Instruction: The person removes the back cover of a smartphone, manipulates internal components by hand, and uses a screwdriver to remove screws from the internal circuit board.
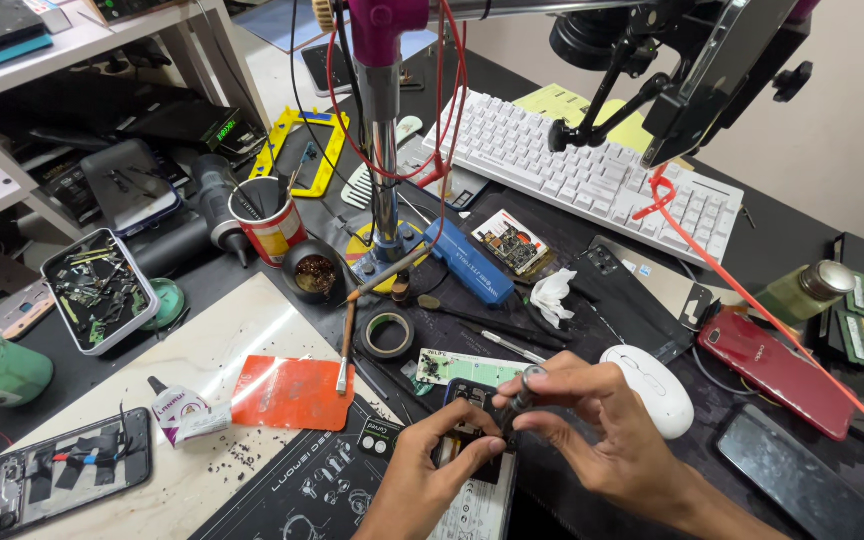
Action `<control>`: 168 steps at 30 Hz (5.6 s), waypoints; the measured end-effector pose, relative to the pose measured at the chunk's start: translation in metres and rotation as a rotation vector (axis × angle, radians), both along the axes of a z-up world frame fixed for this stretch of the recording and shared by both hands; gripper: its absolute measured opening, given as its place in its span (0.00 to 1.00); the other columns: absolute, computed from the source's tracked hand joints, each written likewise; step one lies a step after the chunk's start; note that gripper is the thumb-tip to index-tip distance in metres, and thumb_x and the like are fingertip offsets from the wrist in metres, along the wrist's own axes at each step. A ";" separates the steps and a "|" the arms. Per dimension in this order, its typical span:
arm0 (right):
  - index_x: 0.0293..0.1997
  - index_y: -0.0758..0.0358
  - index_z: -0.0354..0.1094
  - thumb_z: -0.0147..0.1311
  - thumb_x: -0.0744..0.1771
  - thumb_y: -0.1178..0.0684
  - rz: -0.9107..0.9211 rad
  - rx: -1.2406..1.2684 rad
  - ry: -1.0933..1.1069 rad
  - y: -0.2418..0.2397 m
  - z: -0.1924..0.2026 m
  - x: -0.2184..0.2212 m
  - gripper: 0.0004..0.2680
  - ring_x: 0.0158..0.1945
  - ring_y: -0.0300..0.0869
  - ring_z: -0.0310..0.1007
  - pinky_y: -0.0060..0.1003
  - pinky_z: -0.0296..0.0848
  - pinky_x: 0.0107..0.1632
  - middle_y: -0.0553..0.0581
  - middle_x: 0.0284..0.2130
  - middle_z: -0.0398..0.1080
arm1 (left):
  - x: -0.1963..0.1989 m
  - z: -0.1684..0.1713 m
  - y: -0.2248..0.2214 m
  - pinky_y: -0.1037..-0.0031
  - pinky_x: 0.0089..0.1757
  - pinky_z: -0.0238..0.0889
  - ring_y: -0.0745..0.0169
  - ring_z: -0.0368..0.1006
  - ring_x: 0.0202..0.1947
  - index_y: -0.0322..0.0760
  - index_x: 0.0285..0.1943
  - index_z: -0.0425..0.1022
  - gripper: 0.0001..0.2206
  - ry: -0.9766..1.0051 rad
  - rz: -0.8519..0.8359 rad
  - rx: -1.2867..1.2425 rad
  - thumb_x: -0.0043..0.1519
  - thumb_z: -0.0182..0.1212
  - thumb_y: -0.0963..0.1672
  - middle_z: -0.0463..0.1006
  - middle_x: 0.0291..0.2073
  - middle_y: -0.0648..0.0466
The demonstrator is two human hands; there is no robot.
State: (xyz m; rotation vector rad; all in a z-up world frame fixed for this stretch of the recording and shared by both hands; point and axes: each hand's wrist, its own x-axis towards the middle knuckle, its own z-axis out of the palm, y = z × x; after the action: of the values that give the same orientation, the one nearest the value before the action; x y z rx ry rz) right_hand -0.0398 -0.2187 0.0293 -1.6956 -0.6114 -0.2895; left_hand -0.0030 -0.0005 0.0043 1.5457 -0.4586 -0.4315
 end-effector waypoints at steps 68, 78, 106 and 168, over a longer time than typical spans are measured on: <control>0.51 0.56 0.63 0.62 0.67 0.66 -0.200 -0.052 -0.194 0.002 -0.008 0.010 0.13 0.56 0.45 0.76 0.51 0.70 0.74 0.53 0.45 0.70 | -0.007 -0.003 -0.009 0.79 0.49 0.67 0.73 0.73 0.48 0.42 0.70 0.61 0.25 0.251 0.037 -0.186 0.62 0.59 0.37 0.76 0.50 0.53; 0.53 0.56 0.61 0.61 0.66 0.68 -0.102 0.101 -0.110 0.003 -0.022 0.017 0.15 0.58 0.45 0.72 0.55 0.63 0.74 0.54 0.47 0.68 | -0.005 -0.008 -0.009 0.77 0.52 0.65 0.71 0.71 0.51 0.43 0.70 0.60 0.26 0.266 0.057 -0.205 0.62 0.58 0.36 0.75 0.52 0.53; 0.60 0.67 0.59 0.47 0.69 0.63 -0.216 0.178 0.453 0.003 -0.001 0.038 0.12 0.50 0.45 0.77 0.40 0.79 0.52 0.61 0.47 0.72 | 0.033 0.027 0.022 0.80 0.35 0.71 0.72 0.78 0.37 0.48 0.74 0.54 0.31 0.266 0.190 -0.203 0.61 0.60 0.39 0.80 0.42 0.52; 0.72 0.63 0.53 0.56 0.66 0.56 0.271 0.122 0.999 0.064 -0.028 0.004 0.25 0.55 0.39 0.74 0.36 0.74 0.56 0.56 0.53 0.74 | 0.029 0.035 0.053 0.80 0.34 0.72 0.73 0.78 0.36 0.31 0.58 0.68 0.20 0.221 0.337 -0.339 0.61 0.62 0.46 0.82 0.40 0.54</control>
State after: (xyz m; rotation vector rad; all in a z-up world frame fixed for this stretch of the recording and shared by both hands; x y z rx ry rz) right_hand -0.0361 -0.1545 0.0016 -1.3889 -0.0569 0.6770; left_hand 0.0255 0.0527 0.0393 1.1996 -0.0877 -0.2431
